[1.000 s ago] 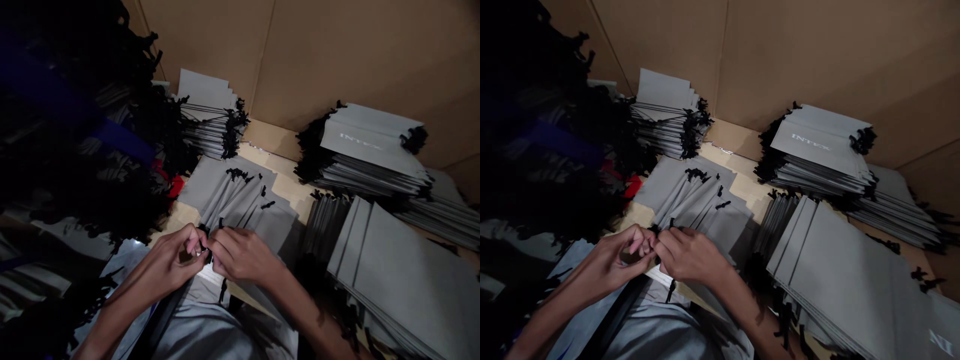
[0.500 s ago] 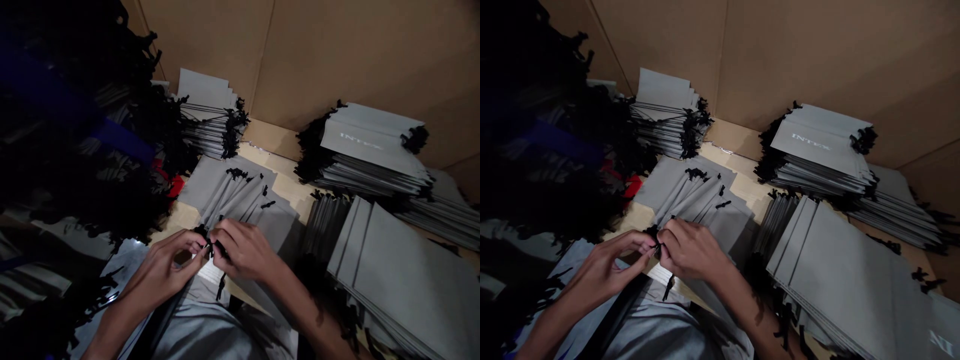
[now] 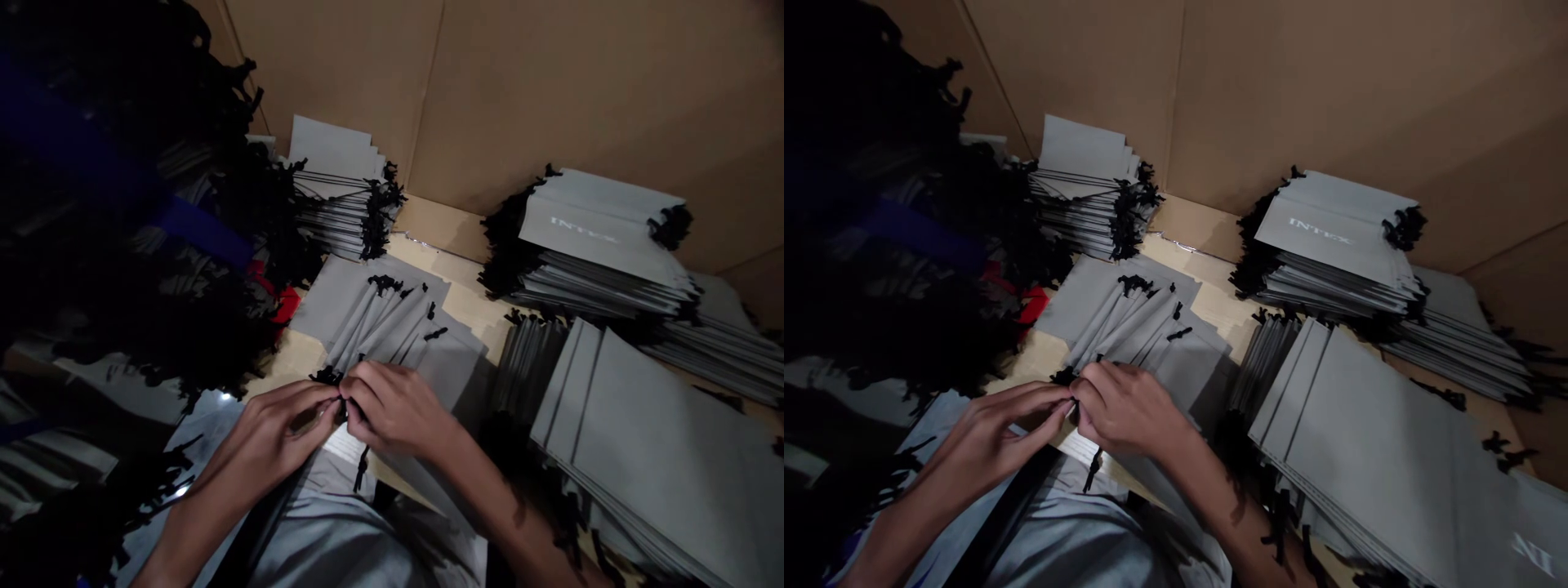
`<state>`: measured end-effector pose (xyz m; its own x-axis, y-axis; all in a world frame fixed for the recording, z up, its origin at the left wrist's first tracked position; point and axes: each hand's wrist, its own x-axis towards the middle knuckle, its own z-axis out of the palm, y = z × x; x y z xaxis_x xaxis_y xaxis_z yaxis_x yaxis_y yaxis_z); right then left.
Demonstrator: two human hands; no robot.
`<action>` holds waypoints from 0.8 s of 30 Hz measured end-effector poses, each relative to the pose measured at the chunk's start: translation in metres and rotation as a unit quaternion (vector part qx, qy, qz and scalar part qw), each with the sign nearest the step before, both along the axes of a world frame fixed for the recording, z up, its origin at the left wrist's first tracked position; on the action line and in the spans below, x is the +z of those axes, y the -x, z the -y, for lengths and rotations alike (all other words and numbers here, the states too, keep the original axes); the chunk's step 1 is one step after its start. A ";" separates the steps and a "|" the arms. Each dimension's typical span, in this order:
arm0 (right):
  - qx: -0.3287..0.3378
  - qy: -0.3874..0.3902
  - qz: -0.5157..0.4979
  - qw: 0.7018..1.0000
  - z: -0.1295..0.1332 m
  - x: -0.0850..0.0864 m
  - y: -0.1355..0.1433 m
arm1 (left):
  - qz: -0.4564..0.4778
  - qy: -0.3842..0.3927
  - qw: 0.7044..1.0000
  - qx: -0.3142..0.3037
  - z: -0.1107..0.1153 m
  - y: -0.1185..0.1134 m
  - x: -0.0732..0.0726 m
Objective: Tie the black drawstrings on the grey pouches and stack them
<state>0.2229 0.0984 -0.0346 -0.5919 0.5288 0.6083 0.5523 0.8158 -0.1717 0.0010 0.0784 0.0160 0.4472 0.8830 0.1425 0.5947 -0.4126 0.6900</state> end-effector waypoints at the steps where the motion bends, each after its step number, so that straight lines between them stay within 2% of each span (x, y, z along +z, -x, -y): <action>1: 0.000 -0.005 0.000 1.000 0.000 0.000 0.000 | -0.001 0.006 1.000 -0.002 0.000 0.000 0.000; 5: -0.002 -0.007 0.006 1.000 0.000 -0.001 0.001 | -0.001 0.001 1.000 0.009 0.001 -0.001 -0.002; 10: -0.005 0.001 0.003 1.000 0.001 -0.003 0.003 | 0.020 0.003 0.998 0.054 0.004 -0.001 -0.013; 14: -0.004 0.017 0.011 1.000 0.001 -0.006 0.005 | 0.074 0.064 0.989 0.114 0.006 -0.002 -0.025; 18: -0.006 0.028 0.027 0.999 0.001 -0.008 0.007 | 0.154 0.154 0.961 0.169 0.004 -0.006 -0.037; 21: -0.004 0.006 0.024 1.000 0.001 -0.008 0.007 | 0.193 0.205 0.944 0.171 0.001 -0.005 -0.040; 24: 0.001 0.010 0.013 1.000 0.000 -0.008 0.005 | 0.161 0.207 0.953 0.153 -0.001 -0.002 -0.036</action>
<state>0.2179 0.0980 -0.0424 -0.6079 0.5398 0.5823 0.5559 0.8130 -0.1734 0.0028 0.0794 -0.0198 0.1510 0.9756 -0.1596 0.3745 0.0930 0.9225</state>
